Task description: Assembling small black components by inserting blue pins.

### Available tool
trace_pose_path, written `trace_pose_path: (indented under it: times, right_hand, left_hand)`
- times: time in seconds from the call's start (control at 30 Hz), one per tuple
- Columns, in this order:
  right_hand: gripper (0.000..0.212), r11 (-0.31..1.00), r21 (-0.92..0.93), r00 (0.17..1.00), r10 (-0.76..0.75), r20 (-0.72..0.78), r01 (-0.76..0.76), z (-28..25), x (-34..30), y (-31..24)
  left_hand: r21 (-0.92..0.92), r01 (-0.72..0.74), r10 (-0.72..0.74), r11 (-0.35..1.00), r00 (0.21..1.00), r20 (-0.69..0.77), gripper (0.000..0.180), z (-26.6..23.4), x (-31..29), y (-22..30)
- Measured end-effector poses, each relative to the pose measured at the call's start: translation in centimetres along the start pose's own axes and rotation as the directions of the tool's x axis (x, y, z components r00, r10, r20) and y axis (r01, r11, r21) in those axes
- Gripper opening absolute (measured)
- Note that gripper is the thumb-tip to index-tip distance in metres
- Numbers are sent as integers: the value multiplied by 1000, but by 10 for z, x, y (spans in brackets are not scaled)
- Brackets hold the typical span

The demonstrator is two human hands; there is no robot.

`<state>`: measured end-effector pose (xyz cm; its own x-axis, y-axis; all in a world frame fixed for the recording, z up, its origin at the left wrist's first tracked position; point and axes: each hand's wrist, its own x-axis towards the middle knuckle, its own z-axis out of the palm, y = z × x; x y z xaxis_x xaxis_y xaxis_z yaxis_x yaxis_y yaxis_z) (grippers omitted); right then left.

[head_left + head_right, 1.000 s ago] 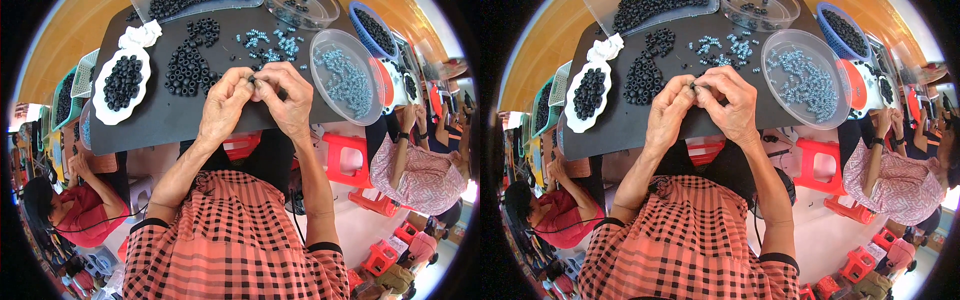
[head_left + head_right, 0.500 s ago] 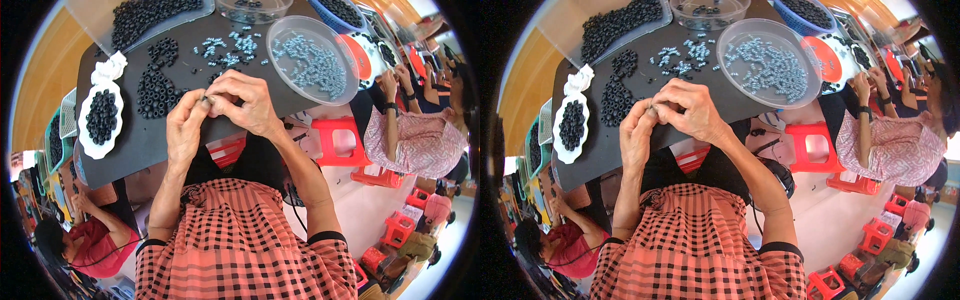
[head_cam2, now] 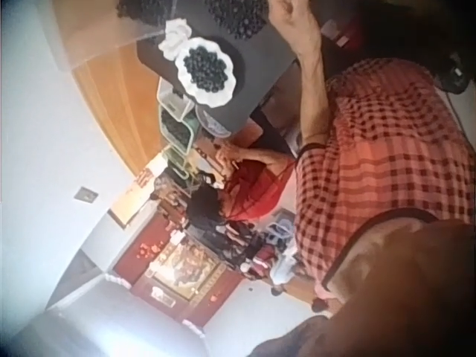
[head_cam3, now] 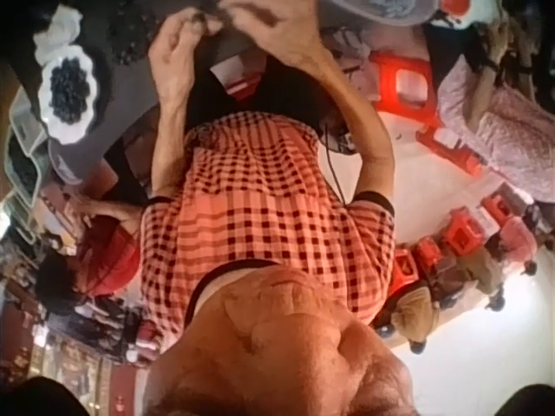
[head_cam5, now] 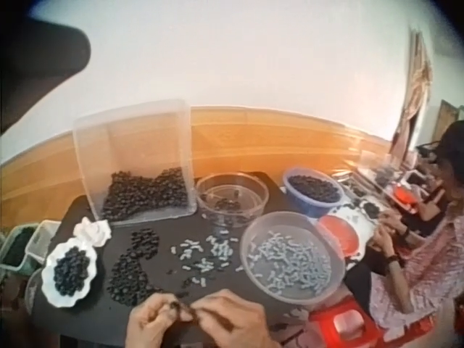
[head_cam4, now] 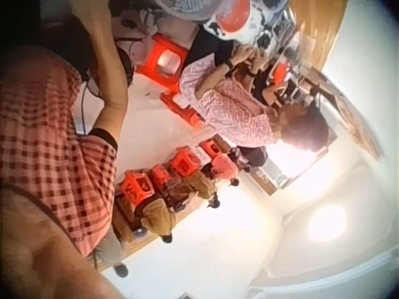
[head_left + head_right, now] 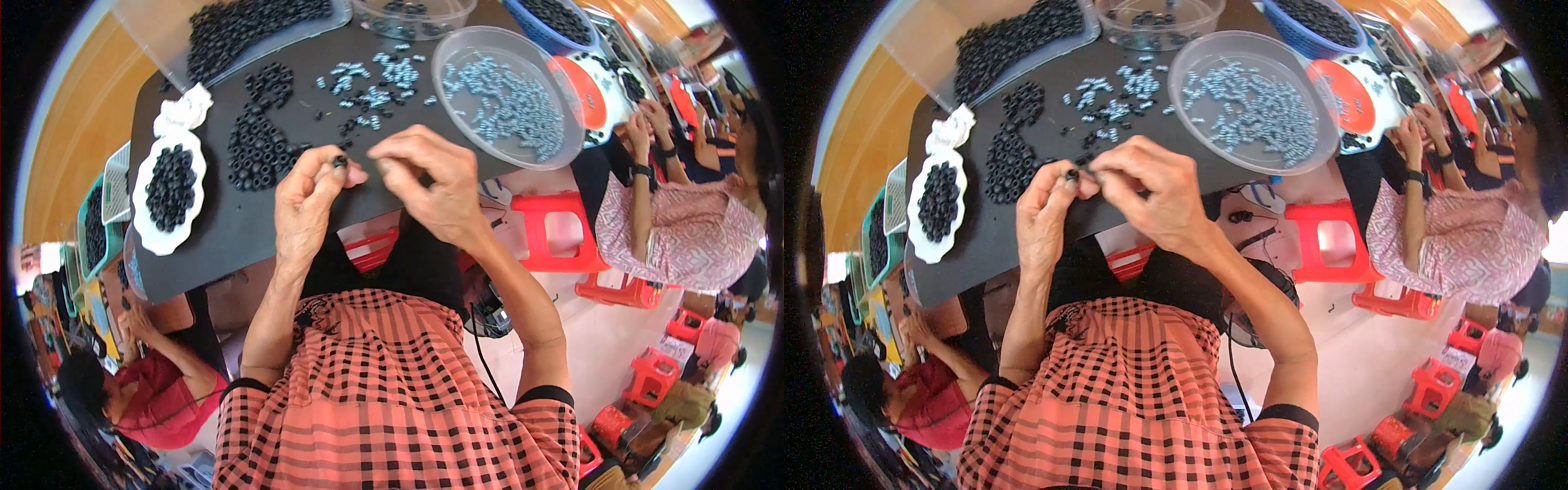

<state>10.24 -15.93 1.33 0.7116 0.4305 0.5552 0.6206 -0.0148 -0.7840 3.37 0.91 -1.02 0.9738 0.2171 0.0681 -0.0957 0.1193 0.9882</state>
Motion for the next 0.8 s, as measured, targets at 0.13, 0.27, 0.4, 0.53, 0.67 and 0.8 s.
trace_pose_path:
  times: [0.13,0.27,0.4,0.53,0.67,0.8]
  right_hand:
    - [20,997,28,997,70,-24,-69,4,-9,-1]
    - [26,999,26,999,44,8,-45,13,-11,-6]
    - [30,997,-74,999,-34,-25,33,17,-12,-8]
    - [34,997,-72,999,-12,-46,9,21,-17,-6]
    - [34,982,-179,997,-70,-46,60,22,-19,1]
    - [34,996,-70,997,-51,-59,47,22,-17,3]
  left_hand:
    - [-93,41,-41,995,999,1,16,7,-1,2]
    - [-264,54,-36,963,997,74,18,11,-8,0]
    - [-287,86,-72,954,996,60,21,8,-9,-1]
    - [-240,101,-74,965,990,119,22,8,-8,2]
    - [-261,117,-84,958,987,134,21,7,-9,0]
    - [-430,219,-135,876,967,218,26,7,-7,2]
